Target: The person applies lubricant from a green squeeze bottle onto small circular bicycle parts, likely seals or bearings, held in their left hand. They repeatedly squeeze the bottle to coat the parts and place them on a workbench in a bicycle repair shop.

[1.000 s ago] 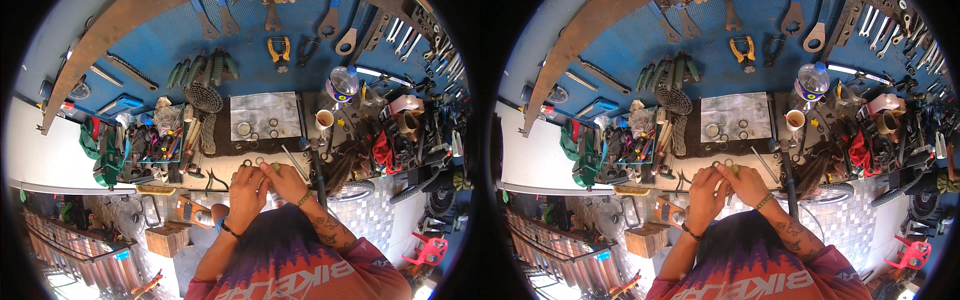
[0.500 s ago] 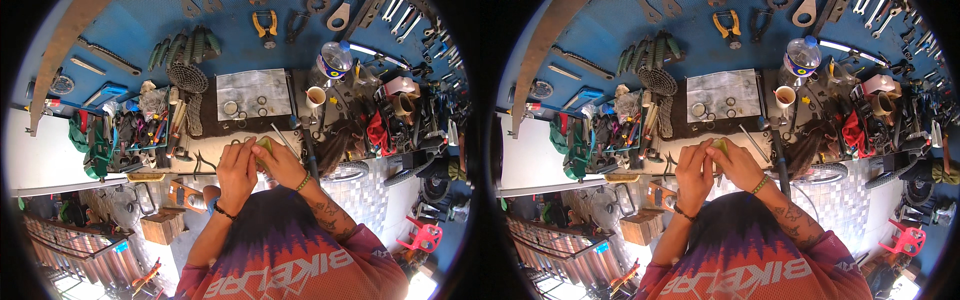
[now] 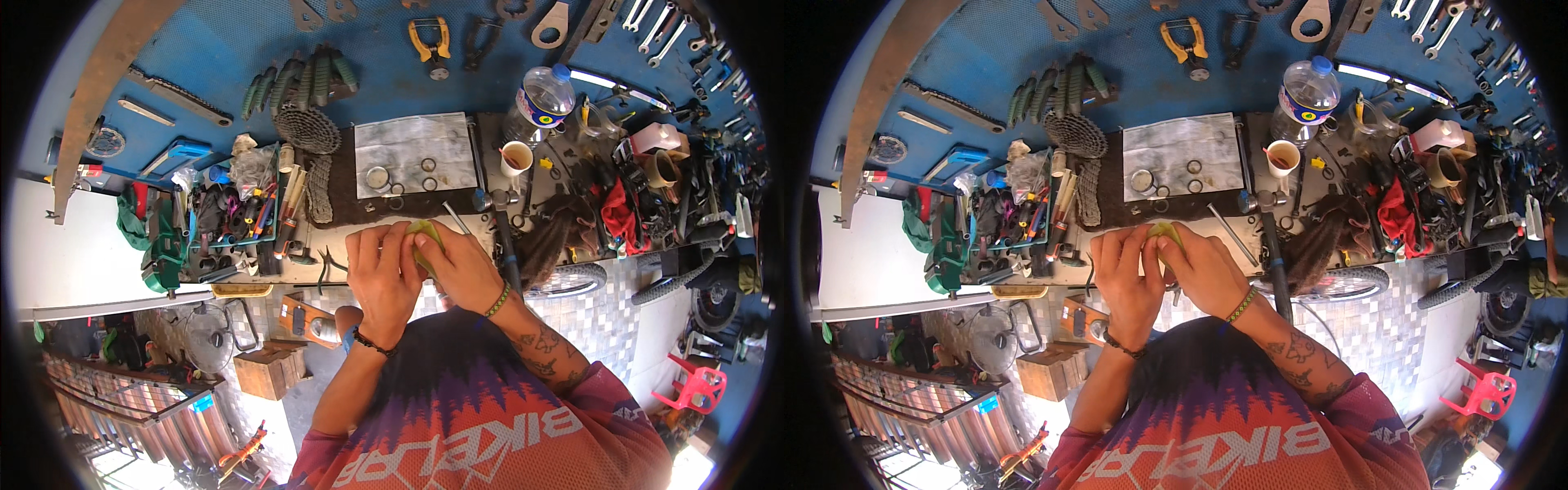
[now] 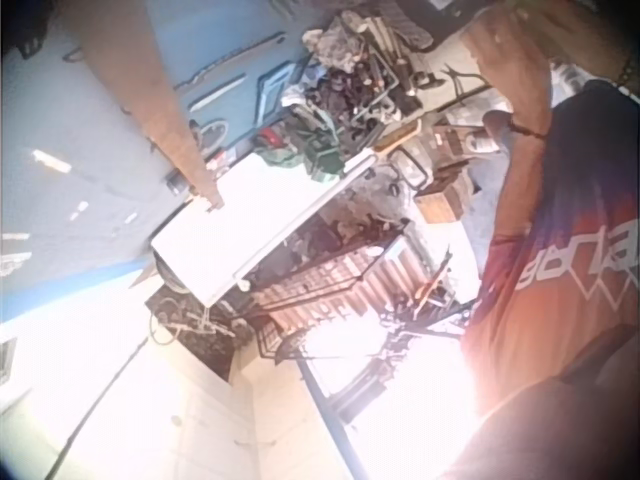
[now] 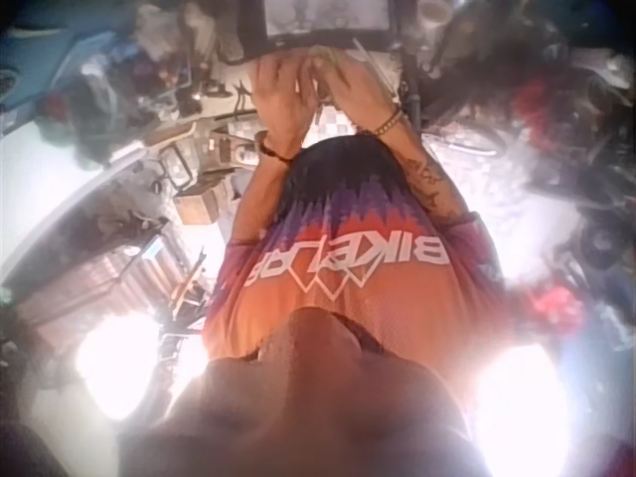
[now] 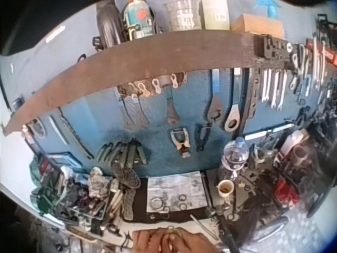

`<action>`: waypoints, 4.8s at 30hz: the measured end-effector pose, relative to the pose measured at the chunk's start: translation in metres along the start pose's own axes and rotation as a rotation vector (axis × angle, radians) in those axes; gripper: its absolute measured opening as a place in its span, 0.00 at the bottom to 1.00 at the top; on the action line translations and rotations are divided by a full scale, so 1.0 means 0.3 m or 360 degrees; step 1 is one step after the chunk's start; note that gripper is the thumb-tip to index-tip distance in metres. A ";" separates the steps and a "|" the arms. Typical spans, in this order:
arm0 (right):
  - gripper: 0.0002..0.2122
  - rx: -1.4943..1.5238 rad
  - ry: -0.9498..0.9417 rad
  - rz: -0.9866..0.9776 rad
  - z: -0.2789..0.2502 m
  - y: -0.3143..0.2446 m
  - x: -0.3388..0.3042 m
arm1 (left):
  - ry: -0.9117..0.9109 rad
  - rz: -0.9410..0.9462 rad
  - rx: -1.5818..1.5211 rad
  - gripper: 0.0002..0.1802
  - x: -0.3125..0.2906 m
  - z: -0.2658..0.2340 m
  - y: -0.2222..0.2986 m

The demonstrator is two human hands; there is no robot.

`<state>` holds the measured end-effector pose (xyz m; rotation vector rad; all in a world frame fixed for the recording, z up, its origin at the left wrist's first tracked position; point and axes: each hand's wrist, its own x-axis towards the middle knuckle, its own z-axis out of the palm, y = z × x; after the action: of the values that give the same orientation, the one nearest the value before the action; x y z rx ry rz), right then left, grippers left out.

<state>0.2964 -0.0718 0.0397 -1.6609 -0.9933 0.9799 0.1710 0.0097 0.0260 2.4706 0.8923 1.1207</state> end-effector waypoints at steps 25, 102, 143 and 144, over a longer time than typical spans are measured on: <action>0.17 -0.0102 0.0074 -0.0193 -0.031 0.022 0.004 | -0.0125 0.0008 -0.0326 0.10 -0.036 -0.029 0.005; 0.14 -0.0231 -0.0072 -0.0063 -0.038 0.110 -0.049 | -0.0360 -0.0336 -0.0331 0.08 -0.105 -0.006 0.038; 0.18 -0.0136 -0.1436 -0.0132 0.636 -0.004 -0.012 | 0.0344 -0.1703 -0.0702 0.13 -0.602 -0.534 -0.133; 0.17 -0.0180 -0.1480 -0.0132 0.669 -0.011 -0.014 | 0.0344 -0.1671 -0.0695 0.13 -0.644 -0.547 -0.155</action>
<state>0.1098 -0.0128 -0.0054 -1.2032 -1.7176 1.7161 -0.0700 -0.0776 0.0000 1.2182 1.5236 1.0002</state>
